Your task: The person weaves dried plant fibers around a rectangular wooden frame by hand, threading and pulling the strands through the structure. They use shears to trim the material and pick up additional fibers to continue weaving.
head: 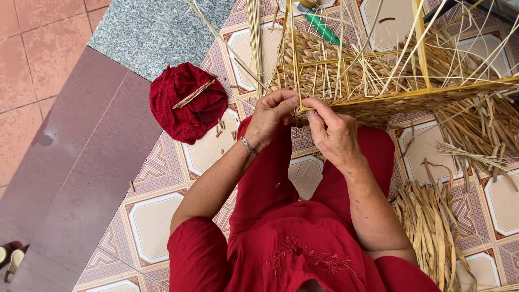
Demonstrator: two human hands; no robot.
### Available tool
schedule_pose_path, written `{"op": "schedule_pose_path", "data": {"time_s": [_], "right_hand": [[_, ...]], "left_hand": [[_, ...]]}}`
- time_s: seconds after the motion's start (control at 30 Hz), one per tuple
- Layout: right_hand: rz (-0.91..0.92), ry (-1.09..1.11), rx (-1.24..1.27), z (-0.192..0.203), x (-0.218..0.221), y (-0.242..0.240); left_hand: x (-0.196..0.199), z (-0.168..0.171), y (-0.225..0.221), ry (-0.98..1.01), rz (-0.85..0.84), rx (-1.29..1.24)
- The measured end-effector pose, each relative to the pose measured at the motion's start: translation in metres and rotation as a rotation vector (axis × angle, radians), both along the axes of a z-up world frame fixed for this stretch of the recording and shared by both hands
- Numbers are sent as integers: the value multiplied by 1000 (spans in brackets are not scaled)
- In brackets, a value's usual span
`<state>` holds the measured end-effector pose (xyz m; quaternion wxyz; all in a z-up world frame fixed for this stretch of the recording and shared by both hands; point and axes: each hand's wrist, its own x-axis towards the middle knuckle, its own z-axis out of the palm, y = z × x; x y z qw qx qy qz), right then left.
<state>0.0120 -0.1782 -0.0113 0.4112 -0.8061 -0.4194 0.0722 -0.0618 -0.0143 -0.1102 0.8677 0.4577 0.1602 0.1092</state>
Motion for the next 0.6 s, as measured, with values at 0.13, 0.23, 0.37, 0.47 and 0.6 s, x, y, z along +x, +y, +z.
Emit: {"op": "schedule_pose_path", "data": {"time_s": [0.13, 0.23, 0.37, 0.47, 0.6], "right_hand": [[17, 69, 142, -9, -5, -3], [-27, 149, 268, -16, -8, -8], [-50, 326, 285, -19, -4, -14], [-30, 320, 279, -16, -2, -23], [-5, 313, 249, -6, -8, -42]], "left_hand": [[-6, 4, -7, -23, 63, -126], [-19, 16, -12, -111, 62, -225], [-36, 29, -15, -180, 53, -92], [-42, 56, -16, -225, 124, 346], [-34, 90, -14, -310, 187, 1097]]}}
